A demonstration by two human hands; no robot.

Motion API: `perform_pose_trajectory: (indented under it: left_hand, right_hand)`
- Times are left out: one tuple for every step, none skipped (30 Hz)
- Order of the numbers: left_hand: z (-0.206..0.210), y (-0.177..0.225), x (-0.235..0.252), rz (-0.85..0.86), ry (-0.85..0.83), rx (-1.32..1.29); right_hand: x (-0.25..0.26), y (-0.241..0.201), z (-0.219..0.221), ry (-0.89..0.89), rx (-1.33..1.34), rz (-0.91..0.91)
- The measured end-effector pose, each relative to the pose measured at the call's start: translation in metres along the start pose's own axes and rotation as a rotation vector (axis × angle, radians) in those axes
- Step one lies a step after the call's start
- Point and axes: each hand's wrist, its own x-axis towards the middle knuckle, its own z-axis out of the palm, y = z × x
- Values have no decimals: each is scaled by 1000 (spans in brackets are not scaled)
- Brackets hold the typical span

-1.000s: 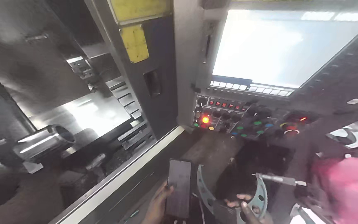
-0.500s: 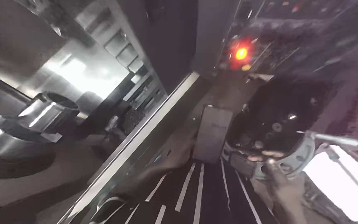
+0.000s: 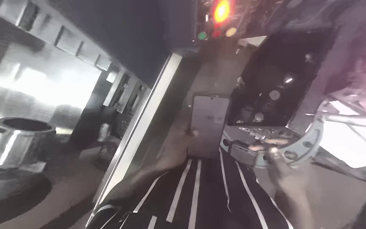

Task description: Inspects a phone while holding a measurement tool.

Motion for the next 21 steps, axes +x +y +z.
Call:
perform_pose_trajectory:
  left_hand:
    - [1, -3, 0, 8, 9, 4]
    - [1, -7, 0, 9, 6, 3]
    - [-1, -14, 0, 3, -22, -23]
    - [-1, -18, 0, 3, -29, -54]
    - [0, -22, -1, 3, -11, -69]
    - [-1, -21, -2, -17, -14, -39]
    - [0, -19, -3, -42, -9, 9]
    - [2, -17, -4, -49, -10, 12]
    - [6, -16, -4, -38, 5, -34]
    - [11, -16, -4, -19, 16, -66]
    - [13, -17, -4, -2, 9, -70]
    - [12, -21, -5, 6, 8, -58]
    - [9, -28, -6, 18, 8, -54]
    - [5, -36, -6, 37, 4, -74]
    - [0, -46, -7, 60, -7, -94]
    - [-2, -51, -8, 71, -18, -105]
    - [0, -51, -8, 64, -24, -108]
    - [7, -46, -8, 51, -23, -100]
    - [16, -37, -7, 24, 2, -64]
    - [22, -30, -5, 10, 1, -51]
    - [26, -26, -5, 4, 6, -25]
  right_hand:
    - [-2, -1, -1, 10, -25, 0]
    - [-4, -2, -2, 23, -51, -2]
    - [-6, -3, -4, 31, -64, -5]
    - [-7, -3, -5, 35, -71, -14]
    - [-8, -3, -7, 32, -73, -23]
    - [-9, -4, -8, 15, -76, -29]
    - [-9, -5, -10, 6, -76, -31]
    - [-10, -6, -12, 1, -83, -28]
    - [-11, -7, -13, -1, -88, -29]
    - [-11, -7, -15, 0, -96, -28]
    - [-12, -7, -17, -1, -96, -26]
    - [-14, -7, -19, -1, -89, -26]
    - [-15, -6, -22, 0, -84, -24]
    - [-16, -6, -24, -2, -74, -20]
    - [-16, -5, -28, -7, -61, -24]
    - [-16, -5, -31, -12, -43, -26]
    - [-16, -5, -33, -15, -23, -24]
    - [-17, -4, -36, -19, -8, -21]
    - [-17, -4, -38, -26, 11, -21]
    - [-16, -4, -41, -31, 24, -23]
    - [-16, -4, -43, -32, 35, -24]
